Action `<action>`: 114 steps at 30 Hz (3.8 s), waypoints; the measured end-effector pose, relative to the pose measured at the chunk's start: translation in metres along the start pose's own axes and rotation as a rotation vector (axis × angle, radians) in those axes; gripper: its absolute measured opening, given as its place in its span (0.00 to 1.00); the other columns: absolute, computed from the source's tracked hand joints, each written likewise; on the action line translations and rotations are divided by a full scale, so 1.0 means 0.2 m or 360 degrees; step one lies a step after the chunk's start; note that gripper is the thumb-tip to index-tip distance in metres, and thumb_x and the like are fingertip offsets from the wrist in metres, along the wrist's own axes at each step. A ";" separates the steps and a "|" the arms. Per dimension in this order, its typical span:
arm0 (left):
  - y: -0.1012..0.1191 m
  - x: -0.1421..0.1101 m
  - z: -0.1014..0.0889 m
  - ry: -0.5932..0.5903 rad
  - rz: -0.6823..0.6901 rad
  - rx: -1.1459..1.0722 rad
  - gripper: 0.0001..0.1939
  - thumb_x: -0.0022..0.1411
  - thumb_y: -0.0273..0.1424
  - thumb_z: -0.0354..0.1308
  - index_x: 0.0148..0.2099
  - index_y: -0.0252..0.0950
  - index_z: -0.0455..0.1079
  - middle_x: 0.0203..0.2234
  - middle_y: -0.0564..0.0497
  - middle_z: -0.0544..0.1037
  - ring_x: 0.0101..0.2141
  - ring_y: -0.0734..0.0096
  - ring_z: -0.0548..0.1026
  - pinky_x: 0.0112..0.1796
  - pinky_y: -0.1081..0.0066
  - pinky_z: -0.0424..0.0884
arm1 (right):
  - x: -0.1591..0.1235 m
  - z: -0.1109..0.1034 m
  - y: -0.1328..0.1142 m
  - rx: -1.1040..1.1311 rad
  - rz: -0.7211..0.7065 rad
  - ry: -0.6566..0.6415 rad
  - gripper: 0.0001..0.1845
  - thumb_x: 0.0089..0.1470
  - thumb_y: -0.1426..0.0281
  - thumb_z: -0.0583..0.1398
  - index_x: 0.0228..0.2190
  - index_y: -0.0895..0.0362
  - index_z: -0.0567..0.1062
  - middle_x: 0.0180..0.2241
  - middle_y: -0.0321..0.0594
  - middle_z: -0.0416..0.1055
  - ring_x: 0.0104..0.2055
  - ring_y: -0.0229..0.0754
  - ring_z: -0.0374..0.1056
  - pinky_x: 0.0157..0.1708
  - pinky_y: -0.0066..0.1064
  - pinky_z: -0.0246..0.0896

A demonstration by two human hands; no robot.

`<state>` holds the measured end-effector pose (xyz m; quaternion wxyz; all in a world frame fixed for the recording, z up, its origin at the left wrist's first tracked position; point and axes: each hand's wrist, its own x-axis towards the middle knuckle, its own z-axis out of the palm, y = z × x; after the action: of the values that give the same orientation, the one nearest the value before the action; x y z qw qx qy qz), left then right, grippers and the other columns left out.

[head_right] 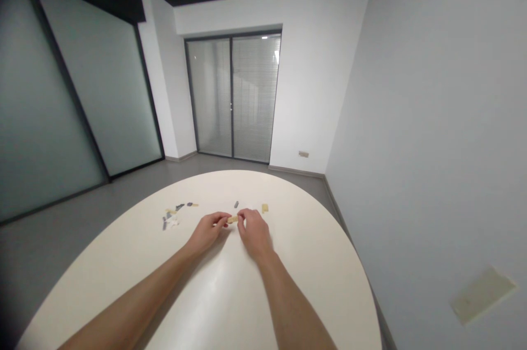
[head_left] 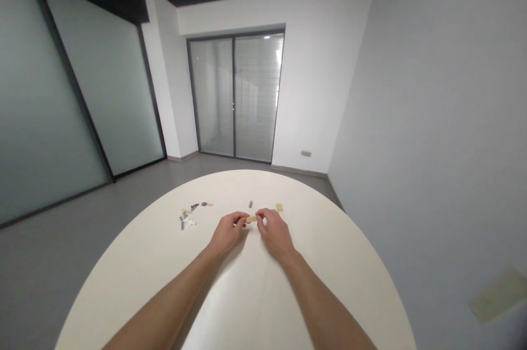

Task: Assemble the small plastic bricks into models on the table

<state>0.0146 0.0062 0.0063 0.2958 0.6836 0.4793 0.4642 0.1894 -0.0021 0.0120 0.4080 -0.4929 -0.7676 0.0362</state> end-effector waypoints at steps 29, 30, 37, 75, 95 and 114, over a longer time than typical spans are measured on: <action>0.04 -0.01 0.00 0.0018 0.0039 -0.0006 0.12 0.58 0.34 0.55 0.41 0.35 0.76 0.37 0.46 0.81 0.37 0.63 0.77 0.42 0.64 0.71 | -0.01 0.00 0.00 -0.0003 0.0025 -0.0053 0.05 0.59 0.70 0.56 0.38 0.52 0.71 0.37 0.37 0.72 0.43 0.42 0.67 0.43 0.32 0.60; 0.04 -0.01 0.00 0.0025 0.0035 -0.0001 0.12 0.58 0.33 0.55 0.41 0.35 0.76 0.37 0.46 0.81 0.37 0.63 0.77 0.43 0.64 0.71 | 0.00 0.00 0.00 -0.0002 0.0026 -0.0059 0.06 0.59 0.70 0.56 0.39 0.52 0.71 0.37 0.37 0.72 0.43 0.42 0.67 0.43 0.32 0.60; 0.02 -0.01 0.00 0.0055 0.0015 0.0021 0.12 0.59 0.33 0.54 0.41 0.35 0.76 0.37 0.46 0.81 0.37 0.63 0.77 0.43 0.64 0.70 | 0.00 -0.01 -0.01 0.0004 -0.0006 -0.0086 0.07 0.59 0.70 0.56 0.40 0.52 0.72 0.38 0.38 0.73 0.44 0.42 0.67 0.44 0.32 0.61; 0.01 0.00 -0.01 0.0010 0.0046 -0.0003 0.13 0.59 0.38 0.57 0.39 0.35 0.76 0.34 0.47 0.81 0.34 0.64 0.77 0.39 0.66 0.72 | -0.01 -0.01 -0.01 0.0043 -0.0057 -0.0113 0.10 0.56 0.74 0.57 0.40 0.52 0.72 0.39 0.38 0.74 0.45 0.42 0.67 0.46 0.33 0.61; 0.03 -0.01 -0.01 -0.0051 0.0094 -0.0017 0.15 0.61 0.41 0.56 0.38 0.35 0.77 0.34 0.47 0.81 0.35 0.65 0.77 0.40 0.67 0.70 | -0.01 -0.02 -0.02 0.0063 -0.0132 -0.0151 0.08 0.58 0.73 0.59 0.40 0.53 0.72 0.39 0.38 0.73 0.45 0.42 0.67 0.47 0.33 0.61; 0.03 -0.01 -0.01 -0.0017 0.0080 0.0017 0.15 0.62 0.38 0.52 0.39 0.36 0.78 0.36 0.46 0.82 0.38 0.62 0.77 0.43 0.65 0.69 | -0.01 -0.02 -0.02 0.0001 -0.0105 -0.0150 0.05 0.57 0.72 0.59 0.38 0.52 0.72 0.38 0.37 0.73 0.44 0.42 0.67 0.44 0.33 0.61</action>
<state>0.0157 0.0025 0.0117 0.2830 0.6994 0.4628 0.4653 0.1895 -0.0070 0.0158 0.3726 -0.4650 -0.8017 0.0463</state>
